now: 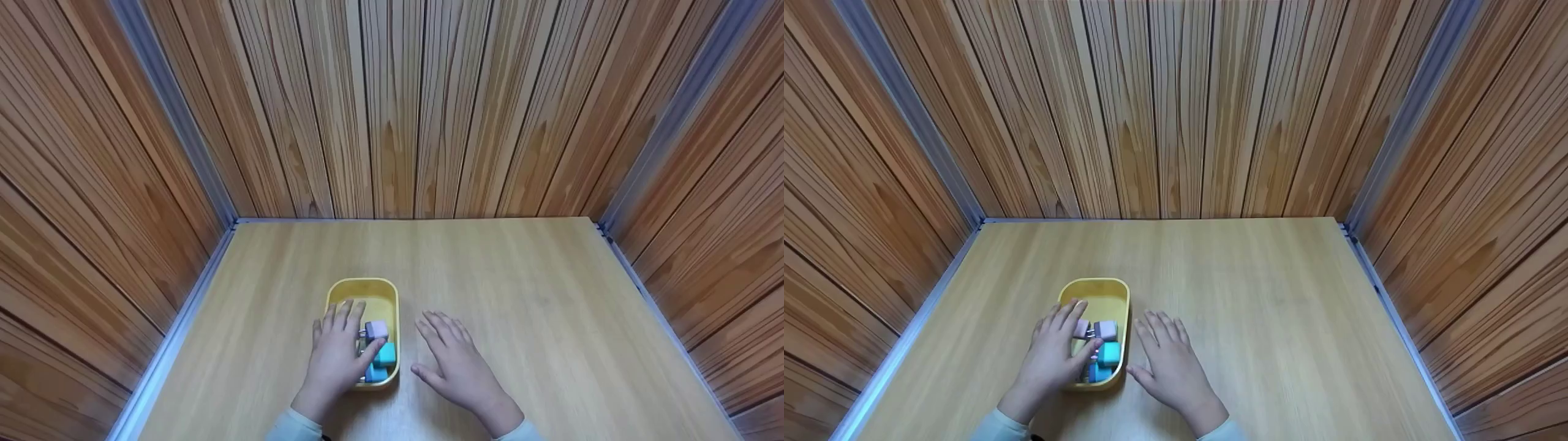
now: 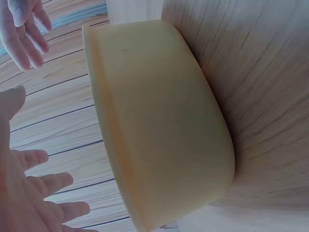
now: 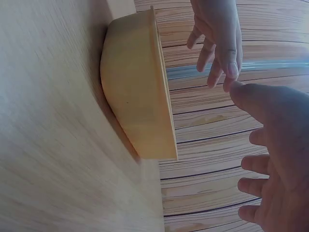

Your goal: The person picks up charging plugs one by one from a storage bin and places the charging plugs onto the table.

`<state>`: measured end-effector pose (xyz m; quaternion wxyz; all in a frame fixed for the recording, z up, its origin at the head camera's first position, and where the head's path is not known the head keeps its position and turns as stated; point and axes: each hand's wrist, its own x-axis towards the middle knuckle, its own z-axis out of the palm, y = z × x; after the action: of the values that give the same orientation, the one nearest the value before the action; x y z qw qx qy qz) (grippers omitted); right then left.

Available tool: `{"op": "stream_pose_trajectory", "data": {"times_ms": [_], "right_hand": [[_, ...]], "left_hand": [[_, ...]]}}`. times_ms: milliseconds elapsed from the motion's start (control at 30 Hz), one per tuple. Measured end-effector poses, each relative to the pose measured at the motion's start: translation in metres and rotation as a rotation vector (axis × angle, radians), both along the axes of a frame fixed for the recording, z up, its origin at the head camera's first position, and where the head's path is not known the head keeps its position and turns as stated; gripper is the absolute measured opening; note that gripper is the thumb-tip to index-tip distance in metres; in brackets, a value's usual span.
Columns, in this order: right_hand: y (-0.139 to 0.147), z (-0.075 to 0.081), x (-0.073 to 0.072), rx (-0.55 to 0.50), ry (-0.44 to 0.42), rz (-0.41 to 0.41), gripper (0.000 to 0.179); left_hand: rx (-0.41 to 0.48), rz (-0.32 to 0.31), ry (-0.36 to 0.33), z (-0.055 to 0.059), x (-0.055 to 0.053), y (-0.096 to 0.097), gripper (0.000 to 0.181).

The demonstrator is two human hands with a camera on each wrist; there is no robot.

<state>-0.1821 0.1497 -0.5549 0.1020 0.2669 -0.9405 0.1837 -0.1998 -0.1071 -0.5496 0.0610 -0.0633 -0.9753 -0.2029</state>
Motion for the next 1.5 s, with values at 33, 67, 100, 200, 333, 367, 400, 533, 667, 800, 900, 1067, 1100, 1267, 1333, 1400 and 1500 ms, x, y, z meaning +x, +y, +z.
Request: {"op": "stream_pose_trajectory", "data": {"times_ms": [33, 67, 100, 200, 333, 367, 400, 533, 667, 800, 900, 1067, 1100, 1267, 1333, 1400, 1500], "right_hand": [[-0.001, 0.000, 0.000, 0.006, -0.004, 0.002, 0.082], [-0.002, 0.000, -0.001, 0.011, -0.010, 0.004, 0.082], [-0.003, 0.000, -0.001, 0.018, -0.016, 0.007, 0.082], [-0.007, -0.001, -0.003, 0.033, -0.021, 0.023, 0.081], [-0.014, -0.002, -0.005, 0.029, -0.012, 0.053, 0.078], [-0.016, -0.003, -0.006, 0.025, -0.008, 0.061, 0.078], [-0.017, -0.003, -0.006, 0.021, -0.007, 0.066, 0.078], [-0.024, -0.004, -0.008, 0.010, -0.002, 0.084, 0.076], [-0.031, -0.006, -0.010, 0.012, 0.007, 0.098, 0.074], [-0.038, -0.008, -0.011, 0.017, -0.017, 0.109, 0.072], [-0.043, -0.009, -0.013, 0.031, -0.049, 0.111, 0.071], [-0.051, -0.012, -0.016, 0.057, -0.081, 0.115, 0.071], [-0.053, -0.013, -0.017, 0.058, -0.084, 0.116, 0.070], [-0.058, -0.016, -0.020, 0.063, -0.076, 0.110, 0.068], [-0.060, -0.017, -0.020, 0.071, -0.067, 0.109, 0.067], [-0.061, -0.018, -0.021, 0.080, -0.061, 0.108, 0.067], [-0.064, -0.019, -0.021, 0.092, -0.058, 0.110, 0.066]], "left_hand": [[0.016, 0.011, 0.002, 0.000, -0.001, -0.001, 0.086], [0.031, 0.022, 0.003, -0.001, -0.001, -0.002, 0.085], [0.041, 0.036, 0.000, -0.001, -0.002, -0.003, 0.085], [0.081, 0.081, -0.029, -0.003, -0.003, -0.006, 0.085], [0.131, 0.143, -0.076, -0.007, -0.007, -0.011, 0.087], [0.144, 0.158, -0.090, -0.008, -0.007, -0.012, 0.088], [0.158, 0.173, -0.102, -0.009, -0.008, -0.014, 0.088], [0.215, 0.241, -0.163, -0.013, -0.012, -0.020, 0.091], [0.282, 0.292, -0.208, -0.017, -0.014, -0.026, 0.093], [0.338, 0.326, -0.227, -0.022, -0.015, -0.031, 0.093], [0.358, 0.350, -0.232, -0.025, -0.018, -0.033, 0.092], [0.384, 0.385, -0.274, -0.026, -0.022, -0.035, 0.090], [0.388, 0.389, -0.278, -0.027, -0.022, -0.036, 0.089], [0.387, 0.391, -0.261, -0.029, -0.025, -0.037, 0.076], [0.370, 0.387, -0.232, -0.030, -0.026, -0.037, 0.071], [0.353, 0.386, -0.216, -0.032, -0.027, -0.036, 0.068], [0.341, 0.390, -0.201, -0.036, -0.029, -0.036, 0.064]]}}
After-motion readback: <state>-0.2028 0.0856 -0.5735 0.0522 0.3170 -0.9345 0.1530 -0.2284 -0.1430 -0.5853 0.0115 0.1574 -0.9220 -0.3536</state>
